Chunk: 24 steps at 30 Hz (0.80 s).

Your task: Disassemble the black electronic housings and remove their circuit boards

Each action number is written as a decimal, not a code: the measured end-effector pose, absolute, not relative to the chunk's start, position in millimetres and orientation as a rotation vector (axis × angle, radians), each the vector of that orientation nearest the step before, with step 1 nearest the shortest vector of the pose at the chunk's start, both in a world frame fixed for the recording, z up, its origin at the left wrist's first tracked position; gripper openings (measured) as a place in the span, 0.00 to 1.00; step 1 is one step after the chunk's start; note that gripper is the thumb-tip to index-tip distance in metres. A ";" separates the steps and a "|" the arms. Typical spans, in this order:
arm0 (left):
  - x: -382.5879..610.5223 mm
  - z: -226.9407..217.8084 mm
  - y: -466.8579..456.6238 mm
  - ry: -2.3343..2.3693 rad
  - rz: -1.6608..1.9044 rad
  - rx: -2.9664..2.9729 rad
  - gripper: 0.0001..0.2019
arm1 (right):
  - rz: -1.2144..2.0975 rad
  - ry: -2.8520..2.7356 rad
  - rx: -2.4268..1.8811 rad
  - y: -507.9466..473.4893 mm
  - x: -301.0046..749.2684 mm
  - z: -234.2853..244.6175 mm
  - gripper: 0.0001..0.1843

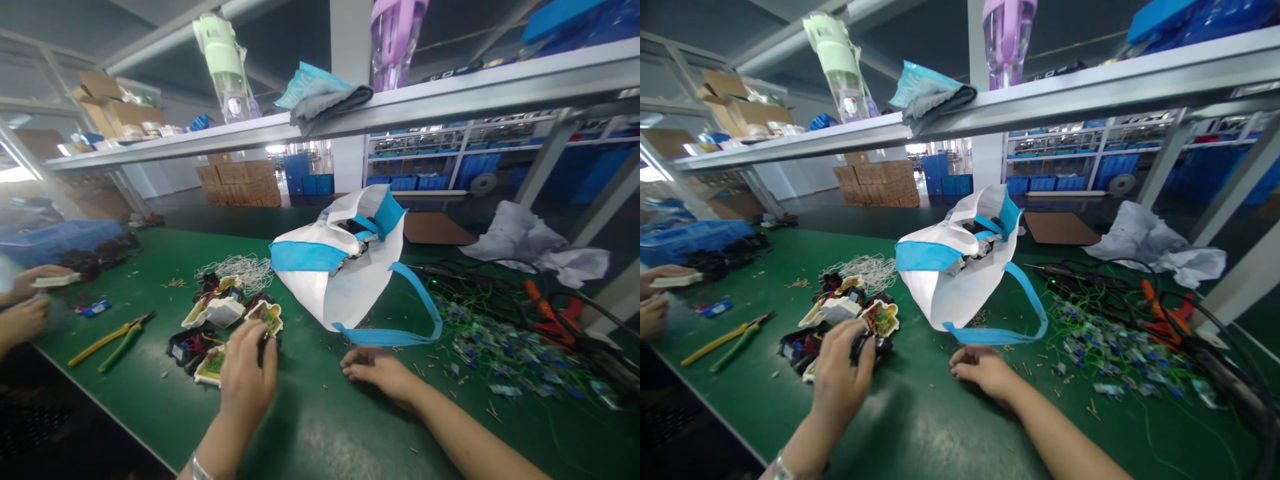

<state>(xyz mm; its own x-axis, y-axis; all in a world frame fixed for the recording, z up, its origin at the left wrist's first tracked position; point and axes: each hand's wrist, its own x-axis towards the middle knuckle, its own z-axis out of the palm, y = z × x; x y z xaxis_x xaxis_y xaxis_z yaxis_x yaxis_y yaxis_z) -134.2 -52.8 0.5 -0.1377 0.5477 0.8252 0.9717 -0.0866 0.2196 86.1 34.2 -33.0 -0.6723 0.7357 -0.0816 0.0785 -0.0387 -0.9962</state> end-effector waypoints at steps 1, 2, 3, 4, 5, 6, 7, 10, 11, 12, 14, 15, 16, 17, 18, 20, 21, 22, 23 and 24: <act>-118.7 -6.3 -57.0 -1.657 -1.091 -1.849 0.11 | 1.688 -1.761 -0.884 39.8 85.0 -32.3 0.20; -104.3 -13.8 -60.1 -1.655 -0.990 -2.038 0.12 | 1.618 -1.775 -0.909 44.5 85.7 -30.6 0.21; -91.6 -21.3 -61.9 -1.694 -0.861 -2.192 0.14 | 1.555 -1.794 -0.937 48.3 88.6 -27.7 0.21; -81.4 -28.0 -62.1 -1.767 -0.706 -2.321 0.19 | 1.496 -1.820 -0.968 51.2 93.8 -23.8 0.21; -73.8 -33.4 -60.7 -1.858 -0.546 -2.415 0.26 | 1.442 -1.852 -1.010 53.2 101.6 -19.0 0.20; -68.8 -37.1 -57.9 -1.957 -0.392 -2.478 0.34 | 1.391 -1.892 -1.064 54.6 111.8 -14.0 0.17; -66.0 -39.2 -53.7 -2.047 -0.258 -2.519 0.40 | 1.338 -1.937 -1.133 55.2 124.0 -9.2 0.14; -63.2 -39.2 -34.9 -2.166 -0.060 -2.561 0.47 | 1.130 -2.084 -1.415 53.7 166.7 -0.6 0.07; -61.6 -38.9 -26.9 -2.149 -0.063 -2.569 0.47 | 1.054 -2.128 -1.515 52.1 180.1 -0.5 0.08; -58.7 -39.0 -18.2 -2.114 -0.090 -2.578 0.47 | 0.985 -2.167 -1.605 49.9 191.7 -1.5 0.10; -48.9 -40.6 1.2 -2.020 -0.184 -2.595 0.45 | 0.884 -2.232 -1.743 44.8 207.6 -6.3 0.11; -42.4 -41.6 11.5 -1.967 -0.239 -2.613 0.43 | 0.850 -2.258 -1.786 42.1 211.6 -9.3 0.12; -35.3 -42.3 21.7 -1.923 -0.292 -2.627 0.41 | 0.820 -2.281 -1.813 39.7 213.1 -12.4 0.13; -28.1 -42.4 31.2 -1.903 -0.342 -2.627 0.39 | 0.791 -2.299 -1.826 37.8 212.5 -15.3 0.13; -21.2 -41.7 39.2 -1.908 -0.385 -2.603 0.38 | 0.761 -2.315 -1.831 36.4 210.2 -17.8 0.12; -8.7 -38.5 47.6 -1.953 -0.440 -2.499 0.36 | 0.697 -2.339 -1.820 35.3 202.3 -22.0 0.11; -3.2 -36.6 46.5 -1.961 -0.456 -2.441 0.35 | 0.667 -2.348 -1.808 35.6 197.5 -23.7 0.10; 1.8 -35.1 41.5 -1.943 -0.469 -2.407 0.33 | 0.639 -2.355 -1.794 36.3 192.3 -25.1 0.11; 6.6 -34.4 32.7 -1.882 -0.480 -2.421 0.31 | 0.615 -2.359 -1.779 37.4 186.9 -26.3 0.11; 11.2 -34.8 20.8 -1.776 -0.491 -2.485 0.28 | 0.600 -2.359 -1.765 39.0 181.4 -27.2 0.11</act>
<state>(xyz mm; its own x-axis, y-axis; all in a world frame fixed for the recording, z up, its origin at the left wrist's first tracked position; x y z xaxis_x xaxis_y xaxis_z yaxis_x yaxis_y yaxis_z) 11.2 20.8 -34.8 0.2911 0.9142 0.2820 0.9293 -0.3403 0.1436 181.4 39.0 -27.2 -0.3048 0.9438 -0.1277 0.8901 0.2346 -0.3907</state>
